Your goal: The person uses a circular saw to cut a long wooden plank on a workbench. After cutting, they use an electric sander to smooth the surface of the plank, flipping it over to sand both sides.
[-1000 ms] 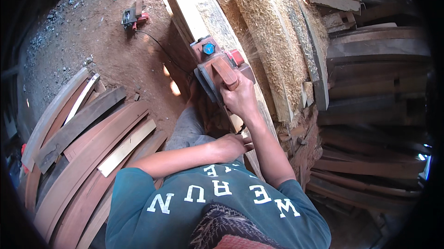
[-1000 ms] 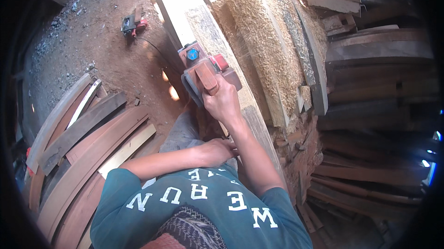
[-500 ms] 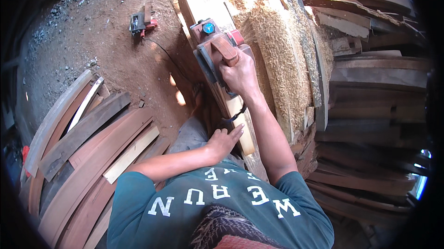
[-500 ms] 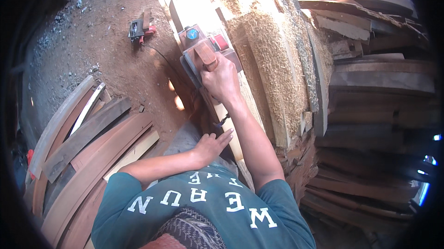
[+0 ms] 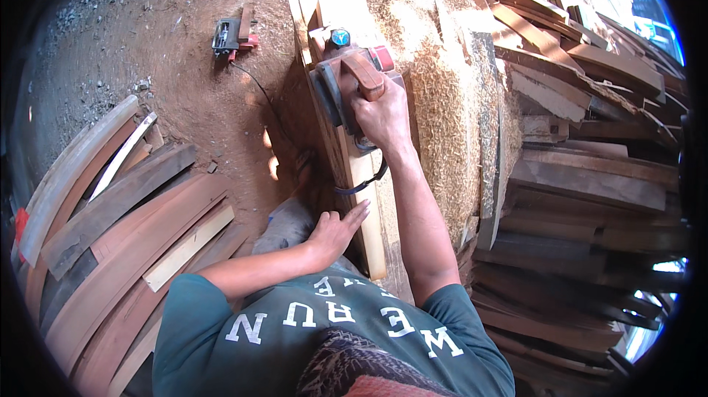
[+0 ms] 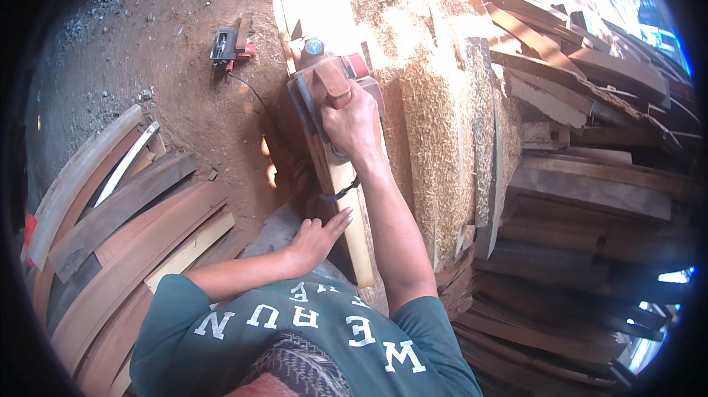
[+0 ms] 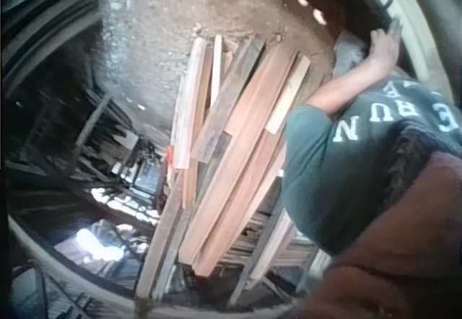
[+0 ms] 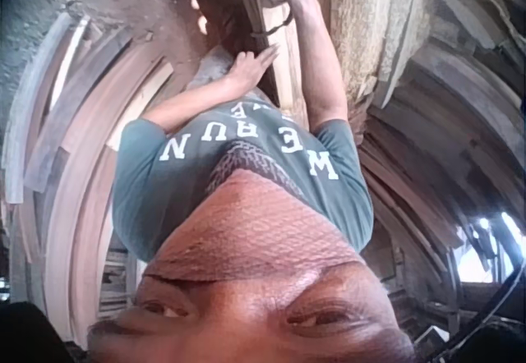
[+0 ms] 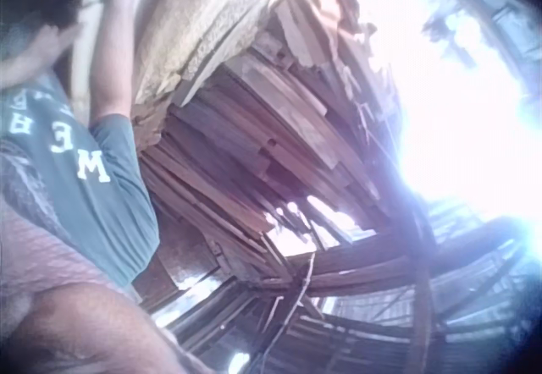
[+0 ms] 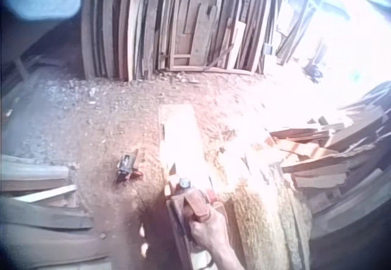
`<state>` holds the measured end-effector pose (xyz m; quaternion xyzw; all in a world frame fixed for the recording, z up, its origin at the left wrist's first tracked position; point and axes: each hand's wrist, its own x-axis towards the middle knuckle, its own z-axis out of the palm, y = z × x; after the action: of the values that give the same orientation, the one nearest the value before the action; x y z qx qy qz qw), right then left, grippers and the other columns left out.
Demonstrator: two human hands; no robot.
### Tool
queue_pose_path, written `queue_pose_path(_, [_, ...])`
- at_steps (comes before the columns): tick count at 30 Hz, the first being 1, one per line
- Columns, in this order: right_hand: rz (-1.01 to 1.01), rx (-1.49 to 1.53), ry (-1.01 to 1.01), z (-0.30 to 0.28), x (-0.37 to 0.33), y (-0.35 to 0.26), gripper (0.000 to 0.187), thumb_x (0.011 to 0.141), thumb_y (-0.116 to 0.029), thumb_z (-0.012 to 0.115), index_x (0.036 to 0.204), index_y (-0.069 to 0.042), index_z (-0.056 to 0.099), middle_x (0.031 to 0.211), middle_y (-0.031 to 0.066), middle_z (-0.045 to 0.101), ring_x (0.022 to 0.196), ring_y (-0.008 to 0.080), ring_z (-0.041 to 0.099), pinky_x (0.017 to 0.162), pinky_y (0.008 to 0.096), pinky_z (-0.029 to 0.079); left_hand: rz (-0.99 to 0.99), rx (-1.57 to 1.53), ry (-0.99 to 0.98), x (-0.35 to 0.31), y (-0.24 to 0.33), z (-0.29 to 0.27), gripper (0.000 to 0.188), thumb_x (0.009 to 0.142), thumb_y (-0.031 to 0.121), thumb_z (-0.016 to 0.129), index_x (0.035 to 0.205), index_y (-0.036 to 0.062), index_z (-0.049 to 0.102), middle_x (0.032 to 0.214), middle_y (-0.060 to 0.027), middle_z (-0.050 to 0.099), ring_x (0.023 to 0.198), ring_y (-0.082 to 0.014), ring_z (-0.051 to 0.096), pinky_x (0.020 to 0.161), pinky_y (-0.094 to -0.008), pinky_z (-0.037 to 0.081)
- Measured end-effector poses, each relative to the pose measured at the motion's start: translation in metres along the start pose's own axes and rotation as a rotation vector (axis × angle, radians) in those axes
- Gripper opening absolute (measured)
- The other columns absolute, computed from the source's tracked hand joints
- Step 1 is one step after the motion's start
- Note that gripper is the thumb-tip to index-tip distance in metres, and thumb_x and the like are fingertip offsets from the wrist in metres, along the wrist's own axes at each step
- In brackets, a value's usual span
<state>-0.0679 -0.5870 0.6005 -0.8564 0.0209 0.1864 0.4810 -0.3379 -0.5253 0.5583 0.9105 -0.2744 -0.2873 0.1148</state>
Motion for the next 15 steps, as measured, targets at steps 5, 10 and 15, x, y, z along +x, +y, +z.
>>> queue_pose_path(5, [-0.046,-0.056,-0.019,0.003,0.033,-0.014,0.026,0.089,-0.009,0.069,0.112,0.002,0.074,0.095,0.0193,0.078,0.092,0.0267,0.075,0.085,0.0395,0.058,0.029,-0.049,-0.001,0.001,-0.007,0.001,0.093,0.086,0.002,0.064,0.171,0.008,0.029,0.184,-0.0099,0.008,0.076,-0.0205,0.059,0.073,-0.0355,0.05])
queue_pose_path(10, [-0.104,-0.073,-0.027,0.008,0.068,-0.03,0.026,0.088,-0.014,0.066,0.108,0.003,0.072,0.1,0.03,0.076,0.101,0.0456,0.075,0.091,0.0492,0.058,0.059,-0.137,-0.042,0.001,-0.015,-0.004,0.1,0.083,-0.001,0.066,0.173,0.0072,0.022,0.184,-0.0111,0.005,0.076,-0.0223,0.06,0.074,-0.0369,0.051])
queue_pose_path(15, [-0.19,-0.161,0.036,0.019,0.111,-0.041,0.024,0.086,-0.01,0.062,0.101,0.004,0.074,0.091,0.0287,0.076,0.091,0.0419,0.077,0.084,0.048,0.06,0.08,-0.181,-0.069,0.0,-0.02,-0.012,0.102,0.082,-0.001,0.066,0.173,0.0068,0.021,0.184,-0.012,0.004,0.077,-0.0232,0.061,0.076,-0.0382,0.053])
